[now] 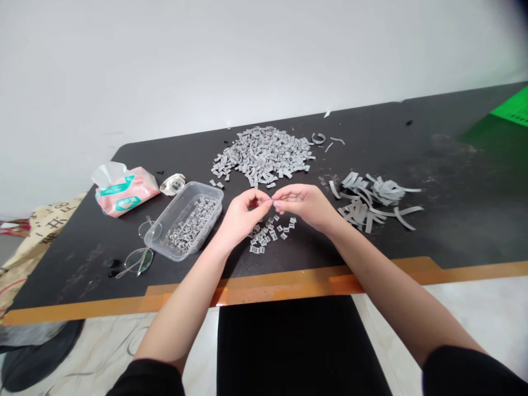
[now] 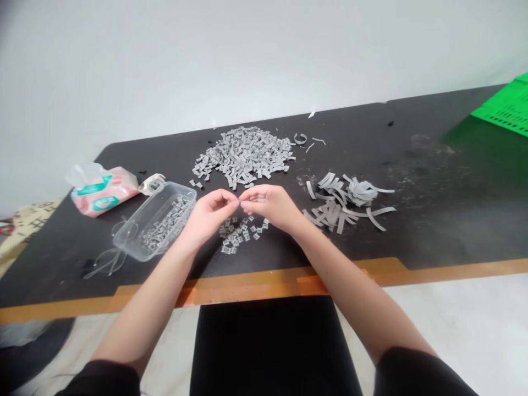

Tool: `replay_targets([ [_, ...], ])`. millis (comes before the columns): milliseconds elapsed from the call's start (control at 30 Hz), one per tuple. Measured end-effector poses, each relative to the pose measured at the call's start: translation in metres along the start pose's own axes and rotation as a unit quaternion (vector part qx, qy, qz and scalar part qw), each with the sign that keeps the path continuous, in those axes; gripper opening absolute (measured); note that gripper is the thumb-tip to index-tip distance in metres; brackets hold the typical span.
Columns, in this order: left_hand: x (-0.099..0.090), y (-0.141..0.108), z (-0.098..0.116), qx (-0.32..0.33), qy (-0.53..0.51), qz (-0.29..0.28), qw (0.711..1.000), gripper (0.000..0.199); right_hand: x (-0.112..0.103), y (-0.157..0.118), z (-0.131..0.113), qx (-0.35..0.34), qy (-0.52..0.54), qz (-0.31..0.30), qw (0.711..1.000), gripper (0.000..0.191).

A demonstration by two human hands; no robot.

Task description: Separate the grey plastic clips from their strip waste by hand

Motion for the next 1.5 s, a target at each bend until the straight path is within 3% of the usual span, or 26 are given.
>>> replay_targets([
  [433,0.002,0.0,-0.004,-0.029,-0.057,0.012,0.998,0.015,0.001,-0.001,0.0,0.021,-0.011,0.014,1.0,0.027],
  [700,-0.001,-0.001,-0.003,-0.04,-0.052,0.015,0.998,0.018,0.005,-0.003,-0.002,-0.033,-0.084,0.0,0.996,0.019],
  [1100,0.0,-0.005,0.01,0.015,-0.101,0.051,0.994,0.017,0.008,-0.005,-0.006,0.005,-0.046,-0.027,0.999,0.015],
  [1233,-0.003,-0.004,0.009,0.005,-0.11,0.051,0.993,0.016,0.011,-0.005,-0.007,0.006,-0.053,-0.037,0.998,0.017],
  [1367,-0.004,-0.001,-0.001,-0.037,-0.162,0.055,0.985,0.011,0.012,-0.008,-0.016,-0.085,-0.125,-0.024,0.988,0.018],
  [1500,0.004,-0.002,-0.011,-0.081,-0.224,0.036,0.971,0.013,0.016,-0.015,-0.025,-0.197,-0.307,0.011,0.931,0.012],
])
Point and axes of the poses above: each hand's wrist, its own y-axis towards the middle knuckle, its own x-axis out of the palm, z = x × y, the point moved 7 cm from there along y, towards the middle knuckle
